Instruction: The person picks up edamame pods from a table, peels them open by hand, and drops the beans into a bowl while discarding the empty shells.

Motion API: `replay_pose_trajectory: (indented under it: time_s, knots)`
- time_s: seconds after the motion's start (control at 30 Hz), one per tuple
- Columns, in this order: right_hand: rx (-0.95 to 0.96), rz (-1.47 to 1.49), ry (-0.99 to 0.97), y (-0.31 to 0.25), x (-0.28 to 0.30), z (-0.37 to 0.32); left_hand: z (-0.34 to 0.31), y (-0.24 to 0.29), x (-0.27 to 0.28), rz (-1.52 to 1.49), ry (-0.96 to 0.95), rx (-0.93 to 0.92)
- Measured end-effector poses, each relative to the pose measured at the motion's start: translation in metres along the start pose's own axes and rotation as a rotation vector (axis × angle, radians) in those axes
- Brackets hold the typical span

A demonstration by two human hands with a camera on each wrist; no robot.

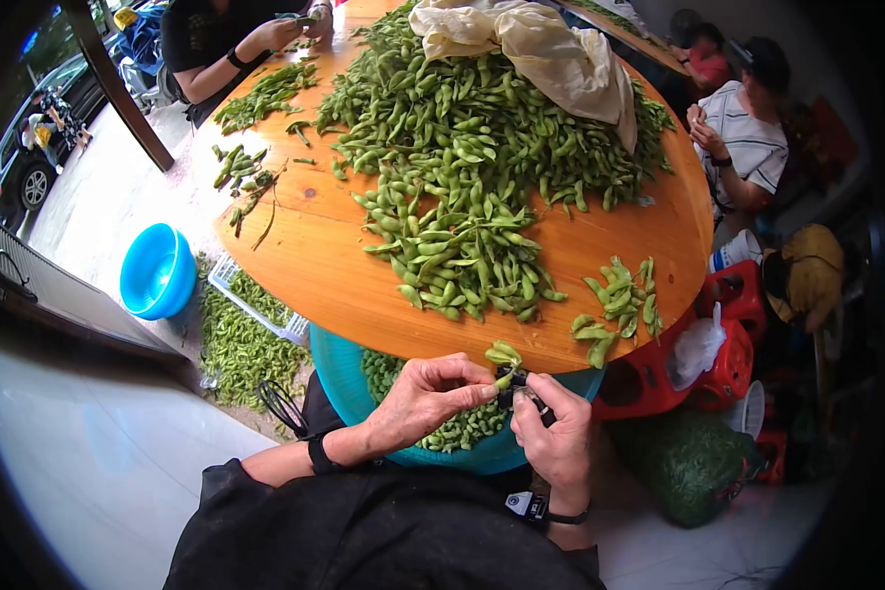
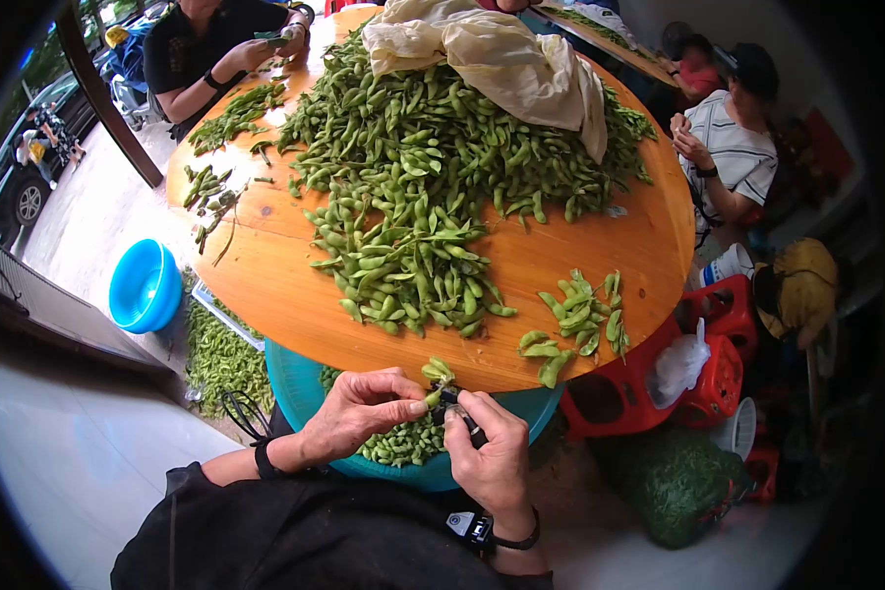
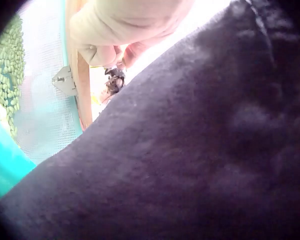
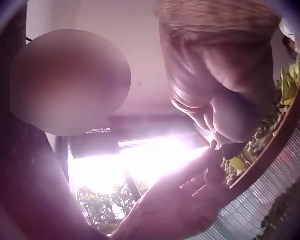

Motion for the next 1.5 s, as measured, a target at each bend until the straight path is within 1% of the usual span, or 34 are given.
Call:
replay_pose_trajectory:
  time_s: [0.03, 0.07, 0.1, 0.17, 0.2, 0.27, 0.4, 0.47, 0.5, 0.57, 0.6, 0.67, 0.7, 0.77, 0.8, 0.87, 0.9, 0.97, 1.03, 1.1, 1.13, 1.2, 1.23, 1.3, 1.33, 1.4, 1.43, 1.5]
  knots:
    - [-0.053, 0.105, -0.052, 0.004, -0.005, 0.001, 0.000, 0.004, -0.003, 0.037, -0.025, -0.082]
    - [-0.105, 0.210, -0.102, 0.008, -0.011, 0.001, 0.001, -0.002, -0.001, 0.024, -0.026, -0.081]
    - [-0.105, 0.211, -0.102, 0.008, -0.011, 0.001, 0.000, -0.002, 0.001, 0.026, -0.025, -0.081]
    - [-0.216, 0.471, -0.170, 0.016, -0.018, 0.000, -0.001, 0.005, 0.003, 0.169, -0.011, -0.134]
    - [-0.216, 0.469, -0.170, 0.018, -0.015, -0.001, -0.001, 0.004, 0.002, 0.168, -0.012, -0.135]
    - [-0.245, 0.605, -0.216, 0.021, -0.017, -0.002, -0.002, 0.001, 0.001, 0.195, 0.011, -0.118]
    - [-0.235, 0.594, -0.235, 0.026, -0.017, -0.002, -0.002, -0.002, 0.001, 0.151, 0.018, -0.111]
    - [-0.231, 0.603, -0.241, 0.027, -0.019, 0.000, -0.002, -0.011, 0.000, 0.044, 0.006, 0.012]
    - [-0.231, 0.603, -0.241, 0.027, -0.020, 0.000, -0.001, -0.010, 0.001, 0.045, 0.005, 0.013]
    - [-0.228, 0.692, -0.264, 0.027, -0.024, 0.000, -0.002, -0.017, -0.004, -0.125, -0.071, 0.107]
    - [-0.228, 0.692, -0.262, 0.027, -0.023, 0.001, -0.002, -0.020, -0.003, -0.125, -0.072, 0.107]
    - [-0.256, 0.846, -0.352, 0.025, -0.029, 0.000, -0.003, -0.035, -0.013, -0.452, -0.193, 0.200]
    - [-0.257, 0.845, -0.350, 0.029, -0.029, 0.001, -0.002, -0.036, -0.012, -0.452, -0.194, 0.201]
    - [-0.323, 0.903, -0.391, 0.037, -0.034, 0.000, -0.004, -0.040, -0.016, -0.513, -0.243, 0.258]
    - [-0.324, 0.903, -0.391, 0.035, -0.035, -0.001, -0.004, -0.037, -0.016, -0.513, -0.242, 0.258]
    - [-0.182, 0.640, -0.270, 0.019, -0.027, 0.001, -0.006, -0.034, -0.010, -0.314, -0.196, 0.274]
    - [-0.182, 0.641, -0.271, 0.019, -0.030, 0.000, -0.007, -0.030, -0.012, -0.314, -0.195, 0.274]
    - [-0.125, 0.417, -0.170, 0.018, -0.023, 0.000, -0.005, -0.017, -0.003, -0.059, -0.108, 0.164]
    - [-0.141, 0.431, -0.179, 0.018, -0.021, 0.000, -0.005, -0.019, -0.001, -0.082, -0.101, 0.185]
    - [-0.197, 0.532, -0.241, 0.018, -0.026, -0.001, -0.005, -0.020, 0.006, -0.043, -0.036, 0.210]
    - [-0.200, 0.532, -0.241, 0.017, -0.026, -0.002, -0.005, -0.020, 0.004, -0.045, -0.035, 0.212]
    - [-0.189, 0.488, -0.233, 0.015, -0.026, -0.002, -0.003, -0.014, 0.005, 0.037, -0.009, 0.155]
    - [-0.189, 0.488, -0.232, 0.015, -0.027, -0.001, -0.003, -0.016, 0.006, 0.036, -0.009, 0.156]
    - [-0.160, 0.440, -0.239, 0.015, -0.028, 0.001, -0.004, -0.031, 0.001, -0.256, -0.077, 0.241]
    - [-0.160, 0.440, -0.240, 0.017, -0.028, 0.001, -0.002, -0.035, 0.004, -0.256, -0.077, 0.240]
    - [-0.234, 0.576, -0.300, 0.023, -0.032, 0.000, -0.005, -0.042, -0.006, -0.394, -0.187, 0.297]
    - [-0.235, 0.577, -0.299, 0.025, -0.033, 0.000, -0.005, -0.042, -0.007, -0.394, -0.187, 0.298]
    - [-0.262, 0.584, -0.272, 0.031, -0.032, 0.000, -0.002, -0.026, 0.000, -0.066, -0.107, 0.143]
Point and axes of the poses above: each hand's wrist, its own z-axis towards the middle knuckle, its own x-axis out of the back of the hand, y = z × x, the point moved 10 cm from there along z, towards the middle knuckle, and after that the axes turned 3 degrees about -x, right-handed, at the moved point
